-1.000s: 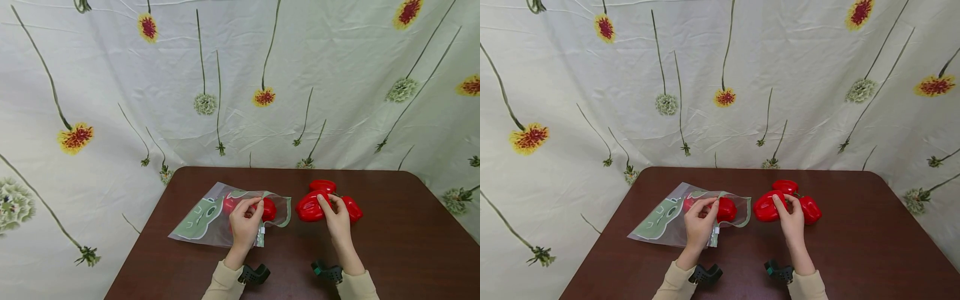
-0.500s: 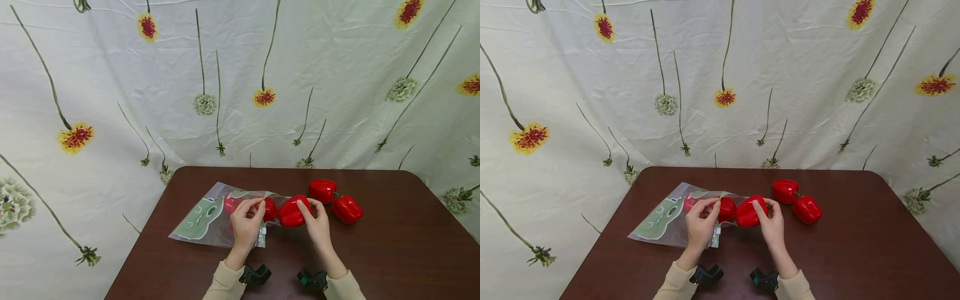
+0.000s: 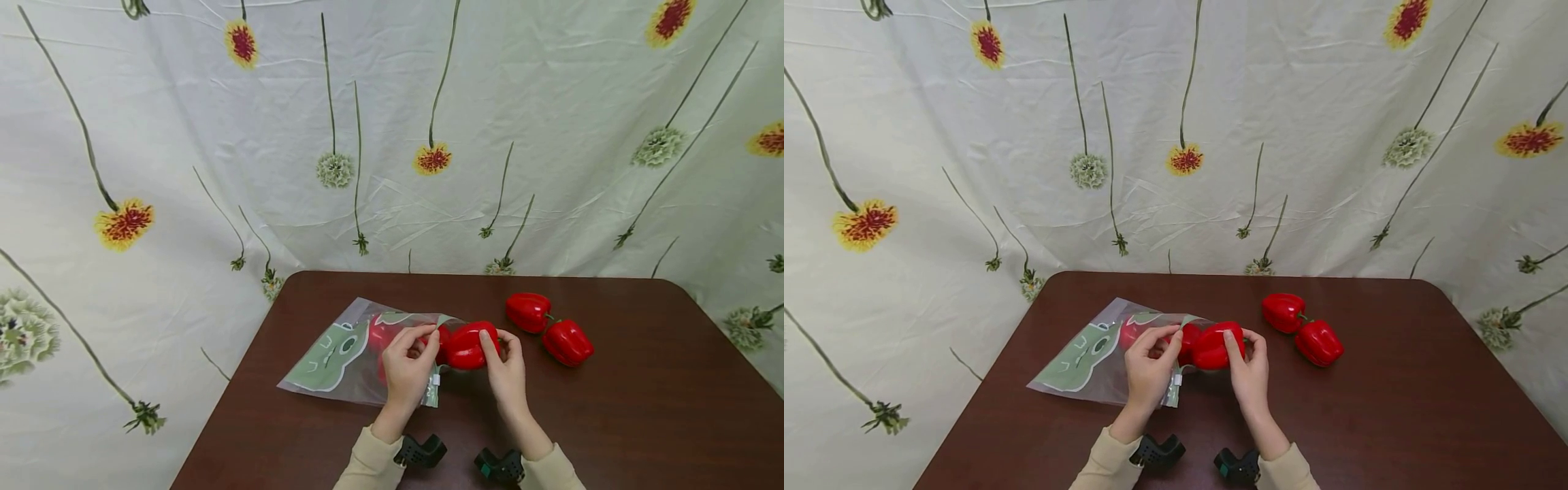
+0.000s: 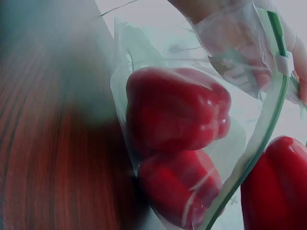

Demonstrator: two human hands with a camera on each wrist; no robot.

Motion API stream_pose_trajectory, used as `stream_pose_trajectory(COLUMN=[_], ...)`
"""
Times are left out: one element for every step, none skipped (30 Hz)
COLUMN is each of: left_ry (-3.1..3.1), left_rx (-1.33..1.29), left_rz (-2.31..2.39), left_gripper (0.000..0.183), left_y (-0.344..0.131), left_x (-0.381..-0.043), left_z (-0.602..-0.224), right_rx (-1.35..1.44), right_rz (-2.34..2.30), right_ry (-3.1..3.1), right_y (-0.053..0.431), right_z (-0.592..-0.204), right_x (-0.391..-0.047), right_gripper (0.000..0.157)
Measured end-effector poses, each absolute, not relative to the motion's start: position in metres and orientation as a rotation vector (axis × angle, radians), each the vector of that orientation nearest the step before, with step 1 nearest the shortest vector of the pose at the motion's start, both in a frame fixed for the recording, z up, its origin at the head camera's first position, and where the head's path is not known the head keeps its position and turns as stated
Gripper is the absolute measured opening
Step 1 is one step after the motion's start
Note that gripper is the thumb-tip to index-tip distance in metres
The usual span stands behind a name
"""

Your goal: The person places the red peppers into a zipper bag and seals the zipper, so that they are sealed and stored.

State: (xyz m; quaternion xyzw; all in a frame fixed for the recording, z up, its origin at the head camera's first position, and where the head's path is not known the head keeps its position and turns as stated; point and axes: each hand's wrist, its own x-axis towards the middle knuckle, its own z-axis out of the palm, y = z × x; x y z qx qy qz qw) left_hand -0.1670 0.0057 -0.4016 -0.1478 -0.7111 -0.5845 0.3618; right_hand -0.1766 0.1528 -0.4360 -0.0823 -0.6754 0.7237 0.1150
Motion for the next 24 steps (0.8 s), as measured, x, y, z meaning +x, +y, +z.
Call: stream_pose_trajectory(left_ry=[-1.830, -1.827, -1.832, -1.836, -1.836, -1.841, -1.847, -1.851, -1.854, -1.855, -1.855, -1.856, -1.854, -1.852, -1.850, -1.847, -1.845, -1.841, -1.837, -1.834, -1.833, -1.833, -1.832, -1.831], left_rx=[-0.386, -0.394, -0.392, -0.390, -0.394, -0.393, -0.389, -0.387, -0.383, -0.383, -0.381, -0.381, -0.379, -0.380, -0.382, -0.386, -0.390, -0.394, -0.397, -0.401, -0.407, -0.409, -0.411, -0.415], left_rz=[-1.504, -1.497, -1.495, -1.490, -1.483, -1.480, -1.483, -1.483, -1.485, -1.486, -1.491, -1.494, -1.498, -1.501, -1.500, -1.500, -1.496, -1.491, -1.487, -1.479, -1.473, -1.473, -1.475, -1.476], left_gripper=[0.009, 0.009, 0.009, 0.010, 0.010, 0.010, 0.010, 0.010, 0.010, 0.010, 0.010, 0.010, 0.010, 0.010, 0.010, 0.010, 0.010, 0.010, 0.010, 0.010, 0.010, 0.010, 0.010, 0.010], left_y=[0.006, 0.007, 0.008, 0.009, 0.009, 0.010, 0.010, 0.010, 0.010, 0.010, 0.009, 0.009, 0.009, 0.009, 0.009, 0.009, 0.009, 0.009, 0.009, 0.009, 0.009, 0.009, 0.009, 0.009], left_x=[-0.167, -0.166, -0.163, -0.160, -0.158, -0.157, -0.157, -0.157, -0.157, -0.156, -0.157, -0.157, -0.157, -0.157, -0.157, -0.157, -0.157, -0.157, -0.157, -0.158, -0.158, -0.158, -0.158, -0.158], left_z=[-0.402, -0.402, -0.398, -0.393, -0.389, -0.389, -0.388, -0.388, -0.387, -0.387, -0.387, -0.387, -0.388, -0.388, -0.388, -0.388, -0.388, -0.388, -0.388, -0.388, -0.388, -0.388, -0.388, -0.388], right_rx=[-0.237, -0.227, -0.211, -0.194, -0.176, -0.154, -0.133, -0.111, -0.086, -0.061, -0.033, -0.001, 0.033, 0.061, 0.091, 0.115, 0.140, 0.165, 0.187, 0.202, 0.222, 0.252, 0.291, 0.338], right_rz=[2.122, 2.123, 2.123, 2.125, 2.127, 2.125, 2.128, 2.129, 2.131, 2.134, 2.136, 2.141, 2.147, 2.152, 2.162, 2.171, 2.182, 2.189, 2.190, 2.188, 2.170, 2.151, 2.120, 2.080], right_ry=[-1.978, -1.979, -1.985, -1.991, -2.000, -2.017, -2.027, -2.039, -2.047, -2.050, -2.054, -2.053, -2.052, -2.051, -2.045, -2.042, -2.038, -2.037, -2.039, -2.044, -2.059, -2.079, -2.103, -2.131], right_y=[0.152, 0.151, 0.149, 0.147, 0.146, 0.145, 0.144, 0.144, 0.143, 0.144, 0.144, 0.144, 0.145, 0.145, 0.146, 0.146, 0.146, 0.147, 0.147, 0.147, 0.146, 0.145, 0.145, 0.143], right_z=[-0.436, -0.436, -0.437, -0.437, -0.437, -0.436, -0.436, -0.435, -0.435, -0.434, -0.434, -0.434, -0.434, -0.434, -0.434, -0.434, -0.434, -0.435, -0.435, -0.436, -0.437, -0.438, -0.439, -0.441], right_x=[-0.176, -0.176, -0.175, -0.174, -0.174, -0.173, -0.172, -0.172, -0.171, -0.171, -0.171, -0.170, -0.170, -0.170, -0.170, -0.170, -0.170, -0.170, -0.170, -0.170, -0.170, -0.170, -0.170, -0.170], right_gripper=[0.045, 0.045, 0.044, 0.043, 0.042, 0.041, 0.040, 0.038, 0.037, 0.036, 0.034, 0.034, 0.033, 0.033, 0.032, 0.032, 0.032, 0.032, 0.032, 0.032, 0.032, 0.032, 0.032, 0.031])
